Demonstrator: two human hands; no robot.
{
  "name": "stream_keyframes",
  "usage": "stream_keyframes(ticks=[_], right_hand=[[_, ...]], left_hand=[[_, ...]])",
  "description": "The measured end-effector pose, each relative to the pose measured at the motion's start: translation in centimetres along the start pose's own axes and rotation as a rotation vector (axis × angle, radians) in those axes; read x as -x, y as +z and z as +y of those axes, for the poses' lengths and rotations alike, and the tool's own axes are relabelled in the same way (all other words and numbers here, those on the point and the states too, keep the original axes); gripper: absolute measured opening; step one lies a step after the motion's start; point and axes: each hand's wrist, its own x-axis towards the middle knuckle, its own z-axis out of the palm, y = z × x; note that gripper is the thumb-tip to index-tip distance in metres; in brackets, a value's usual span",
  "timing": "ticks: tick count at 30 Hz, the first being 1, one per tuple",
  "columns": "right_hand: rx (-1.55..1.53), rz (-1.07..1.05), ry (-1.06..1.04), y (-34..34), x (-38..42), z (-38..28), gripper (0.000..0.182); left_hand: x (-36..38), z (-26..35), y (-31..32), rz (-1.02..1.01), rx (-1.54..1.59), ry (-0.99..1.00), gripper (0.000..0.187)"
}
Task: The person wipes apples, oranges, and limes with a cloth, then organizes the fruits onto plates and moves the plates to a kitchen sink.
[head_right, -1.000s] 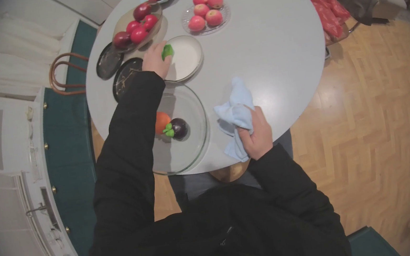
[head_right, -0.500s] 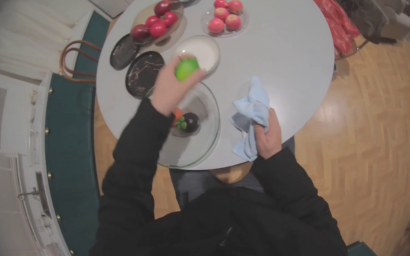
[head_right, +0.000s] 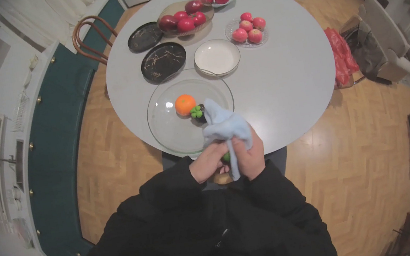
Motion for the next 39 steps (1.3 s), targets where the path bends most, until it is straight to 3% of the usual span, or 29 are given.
stream_keyframes(ticks=[1, 3, 4, 6, 9, 10, 12, 13, 14, 15, 16, 18, 21, 23, 27, 30, 33, 36, 39], right_hand=[[-0.115, 0.112, 0.111, 0.7, -0.3, -0.9, 0.038], [-0.284, 0.282, 0.276, 1.7, -0.6, -2.6, 0.044], [-0.228, 0.249, 0.377, 1.8, -0.4, -3.3, 0.047], [-0.139, 0.199, 0.527, 2.1, 0.5, -3.8, 0.058], [-0.175, 0.091, 0.330, 3.7, 2.6, -1.2, 0.054], [-0.101, -0.006, 0.184, 3.7, 2.7, -1.5, 0.047], [0.003, -0.152, -0.032, 3.7, 2.8, -1.9, 0.056], [0.050, -0.160, -0.075, 3.7, 2.7, -1.8, 0.060], [0.097, -0.163, -0.117, 3.6, 2.5, -1.7, 0.064], [0.120, -0.160, -0.137, 3.6, 2.3, -1.4, 0.067], [0.062, -0.116, -0.102, 3.5, 2.0, -1.0, 0.064], [-0.026, -0.050, -0.045, 3.0, 1.3, -0.5, 0.061], [-0.012, -0.020, 0.094, 1.6, -0.4, -2.4, 0.053], [-0.195, 0.058, 0.393, 1.2, -0.6, -4.8, 0.037], [-0.482, 0.226, 0.698, 1.4, -0.4, -3.5, 0.035], [-0.316, 0.147, 0.627, 0.8, 0.2, -1.5, 0.044], [-0.055, -0.093, 0.387, 0.1, 0.6, -0.3, 0.052], [0.088, -0.140, 0.324, -0.2, 0.4, -0.1, 0.038], [0.158, -0.073, 0.214, -1.2, -0.1, 1.0, 0.027]], left_hand=[[0.3, 0.2, 0.2, -0.006, 0.012, 0.039, 0.041], [0.8, 0.5, 0.7, -0.020, 0.032, 0.098, 0.033], [0.8, 0.4, 0.8, 0.056, 0.027, 0.214, 0.027], [0.6, 0.2, 0.7, 0.171, 0.026, 0.389, 0.034], [-0.3, 0.7, -0.7, 0.351, 0.146, 0.288, 0.034], [-0.7, 0.6, -1.3, 0.342, 0.177, 0.419, 0.032], [-1.2, 0.6, -2.0, 0.331, 0.220, 0.610, 0.029], [-1.3, 1.3, -1.7, 0.263, 0.260, 0.595, 0.011], [-1.4, 2.1, -1.5, 0.193, 0.297, 0.576, 0.008], [-1.4, 2.1, -1.2, 0.154, 0.312, 0.566, 0.017], [-1.3, 1.5, -1.0, 0.198, 0.236, 0.524, 0.004], [-0.9, 0.3, -0.4, 0.263, 0.121, 0.455, 0.017], [-0.1, -0.9, 0.4, 0.260, -0.105, 0.504, 0.039], [-0.2, -1.4, 0.9, 0.255, -0.312, 0.613, 0.040], [-1.1, -2.1, 0.4, 0.252, -0.567, 0.602, 0.041], [-1.6, -2.4, -0.4, 0.335, -0.753, 0.526, 0.040], [-1.5, -1.4, -2.0, 0.236, -0.876, 0.359, 0.045], [-1.4, -1.4, -4.0, 0.195, -0.874, 0.377, 0.039], [-1.2, -1.1, -6.2, 0.322, -0.788, 0.382, 0.034]])
